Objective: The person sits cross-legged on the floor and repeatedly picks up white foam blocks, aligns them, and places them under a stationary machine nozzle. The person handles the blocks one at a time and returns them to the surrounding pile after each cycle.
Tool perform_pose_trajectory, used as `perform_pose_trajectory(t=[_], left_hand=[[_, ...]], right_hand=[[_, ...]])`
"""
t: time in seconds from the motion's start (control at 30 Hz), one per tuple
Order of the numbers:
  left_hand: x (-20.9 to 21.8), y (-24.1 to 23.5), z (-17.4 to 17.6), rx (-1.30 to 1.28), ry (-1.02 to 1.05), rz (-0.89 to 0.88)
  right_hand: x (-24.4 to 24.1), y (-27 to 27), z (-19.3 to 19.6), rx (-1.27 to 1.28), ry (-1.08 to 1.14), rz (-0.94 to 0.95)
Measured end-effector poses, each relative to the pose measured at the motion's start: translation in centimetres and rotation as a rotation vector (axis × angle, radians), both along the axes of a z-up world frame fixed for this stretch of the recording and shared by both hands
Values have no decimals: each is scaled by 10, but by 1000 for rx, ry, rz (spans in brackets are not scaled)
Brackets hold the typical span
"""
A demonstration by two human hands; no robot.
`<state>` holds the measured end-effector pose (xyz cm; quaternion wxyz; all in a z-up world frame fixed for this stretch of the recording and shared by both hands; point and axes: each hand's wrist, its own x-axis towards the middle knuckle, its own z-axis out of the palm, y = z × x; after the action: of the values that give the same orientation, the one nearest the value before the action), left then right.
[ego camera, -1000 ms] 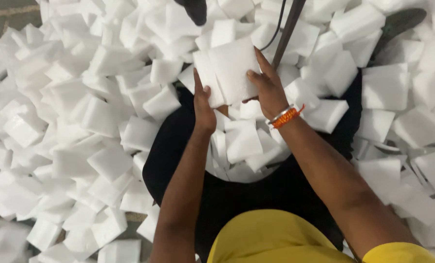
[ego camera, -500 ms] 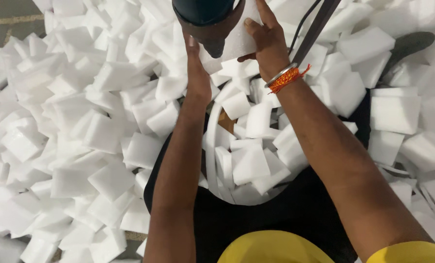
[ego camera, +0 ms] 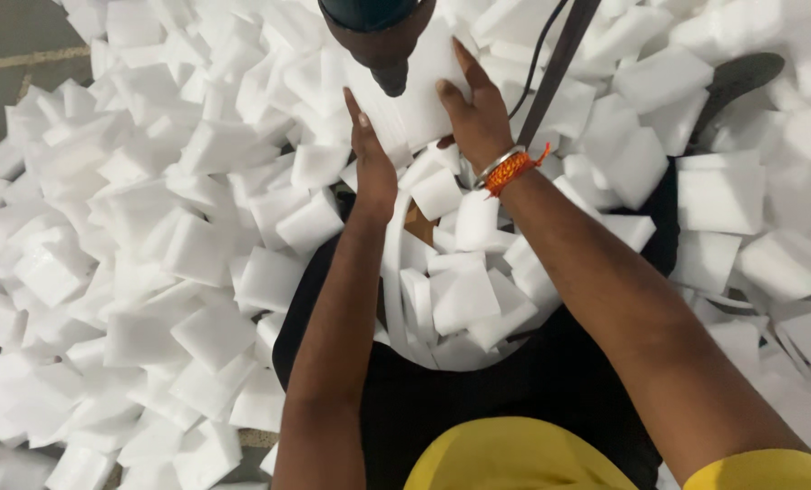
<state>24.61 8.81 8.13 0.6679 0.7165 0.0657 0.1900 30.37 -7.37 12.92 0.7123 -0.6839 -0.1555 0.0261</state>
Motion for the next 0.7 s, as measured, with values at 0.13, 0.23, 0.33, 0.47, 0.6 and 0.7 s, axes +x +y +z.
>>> perform_pose_trajectory(t=[0.13,0.23,0.33,0.47,0.6,0.7], left_hand=[[-26,4,-22,290,69,-9],[-68,11,-30,696,89,-18],[-107,10,-25,883,-178,-134],[-138,-9,-13,813,-75,-228],[-130,-21,6,32,100,-383],[-121,-24,14,-152,445,-273]], right_hand=[[-18,-21,-5,-53,110,53],[-28,-48,-11,15,448,192],[-34,-63,-14,-99,618,205],[-46,-76,-26,3,649,251],[-45,-75,-32,-214,260,97],[-42,-68,-38,-309,-18,61]])
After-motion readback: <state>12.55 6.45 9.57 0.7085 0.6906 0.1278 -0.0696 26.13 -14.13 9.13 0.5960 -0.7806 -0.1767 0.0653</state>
